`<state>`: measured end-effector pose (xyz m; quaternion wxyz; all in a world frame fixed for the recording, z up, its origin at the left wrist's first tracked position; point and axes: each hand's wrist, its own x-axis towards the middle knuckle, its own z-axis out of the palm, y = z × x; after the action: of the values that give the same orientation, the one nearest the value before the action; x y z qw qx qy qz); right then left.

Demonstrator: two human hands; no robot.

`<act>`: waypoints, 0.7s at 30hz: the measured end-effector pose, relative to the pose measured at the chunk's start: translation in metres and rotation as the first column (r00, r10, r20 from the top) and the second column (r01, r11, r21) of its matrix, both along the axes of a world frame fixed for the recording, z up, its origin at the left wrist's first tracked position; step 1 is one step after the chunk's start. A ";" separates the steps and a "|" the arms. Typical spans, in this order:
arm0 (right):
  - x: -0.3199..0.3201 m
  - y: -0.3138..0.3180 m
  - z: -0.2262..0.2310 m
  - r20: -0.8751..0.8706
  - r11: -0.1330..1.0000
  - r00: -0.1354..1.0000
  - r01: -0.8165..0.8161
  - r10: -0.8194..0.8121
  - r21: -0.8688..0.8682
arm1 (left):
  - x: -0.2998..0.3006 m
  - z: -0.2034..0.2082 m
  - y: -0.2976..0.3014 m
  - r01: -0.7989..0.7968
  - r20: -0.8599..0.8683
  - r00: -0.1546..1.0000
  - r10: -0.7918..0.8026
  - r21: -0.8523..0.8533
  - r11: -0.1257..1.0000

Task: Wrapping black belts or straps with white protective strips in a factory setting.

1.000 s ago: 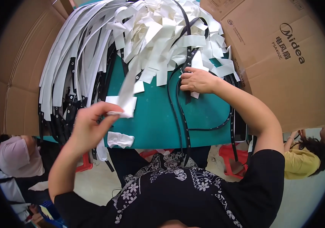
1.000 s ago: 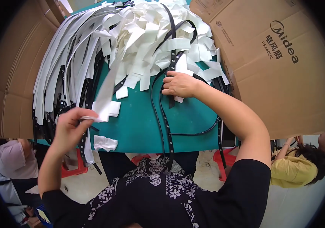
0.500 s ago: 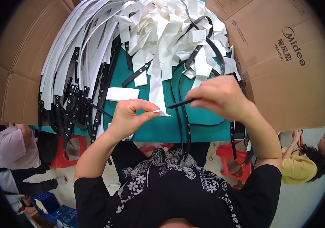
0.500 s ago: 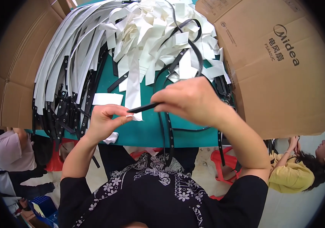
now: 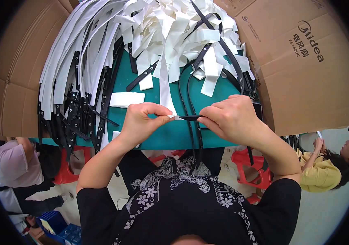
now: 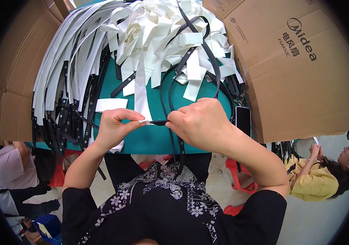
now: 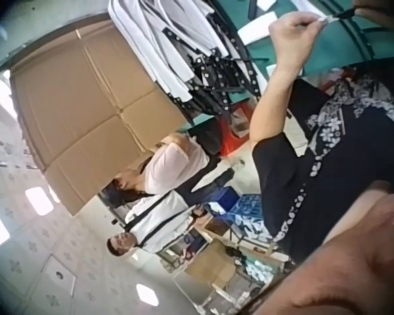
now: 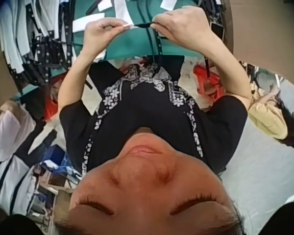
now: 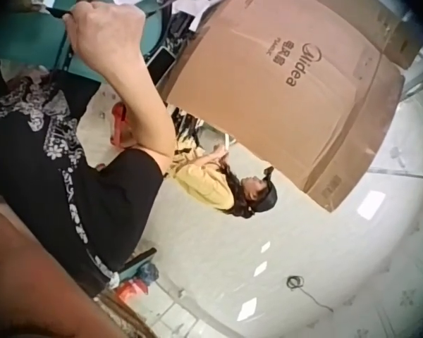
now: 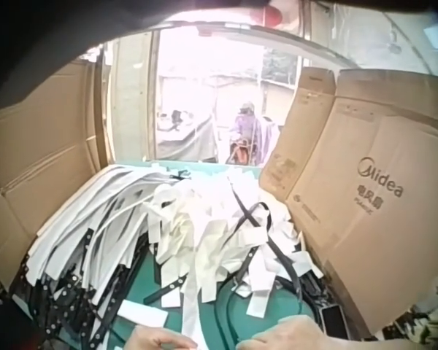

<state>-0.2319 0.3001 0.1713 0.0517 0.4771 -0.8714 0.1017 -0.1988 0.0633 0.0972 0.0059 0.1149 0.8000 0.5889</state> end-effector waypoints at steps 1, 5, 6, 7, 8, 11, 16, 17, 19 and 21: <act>-0.001 0.000 0.001 0.000 1.000 1.000 0.002 -0.002 -0.001 | 0.000 0.000 0.001 0.002 0.000 1.000 -0.002 -0.001 1.000; -0.004 -0.002 0.006 0.019 0.990 1.000 -0.004 0.002 0.140 | 0.001 0.000 0.001 -0.027 -0.055 0.998 0.023 -0.074 0.997; -0.005 -0.003 0.006 0.026 0.989 1.000 -0.012 0.009 0.147 | 0.001 0.000 0.001 -0.038 -0.071 0.997 0.032 -0.085 0.996; -0.005 -0.003 0.007 0.026 0.989 1.000 -0.011 0.007 0.148 | 0.001 -0.001 0.001 -0.036 -0.071 0.997 0.030 -0.085 0.996; -0.006 -0.005 0.007 0.023 0.984 1.000 -0.012 0.008 0.178 | 0.001 -0.001 0.002 -0.035 -0.097 0.995 0.025 -0.104 0.994; -0.009 -0.013 0.010 0.023 0.973 0.999 -0.046 0.041 0.225 | 0.001 0.002 0.006 -0.023 -0.146 0.989 -0.002 -0.171 0.985; -0.011 -0.030 -0.006 -0.025 0.956 0.992 -0.111 0.123 0.270 | -0.004 0.002 0.015 0.025 -0.163 0.985 -0.064 -0.232 0.972; -0.011 -0.032 -0.009 -0.010 0.965 0.993 -0.113 0.119 0.235 | -0.004 0.001 0.016 0.011 -0.197 0.979 -0.059 -0.238 0.971; -0.011 -0.032 -0.018 -0.002 0.973 0.993 -0.116 0.119 0.201 | -0.005 -0.001 0.018 -0.009 -0.238 0.970 -0.050 -0.242 0.970; -0.010 -0.027 -0.030 0.038 0.995 0.999 -0.038 0.034 0.088 | -0.003 -0.004 0.022 -0.038 -0.178 0.984 0.009 -0.161 0.986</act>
<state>-0.2421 0.2736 0.1413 0.0126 0.4926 -0.8671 0.0728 -0.2022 0.0852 0.0931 -0.0625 0.1562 0.8445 0.5085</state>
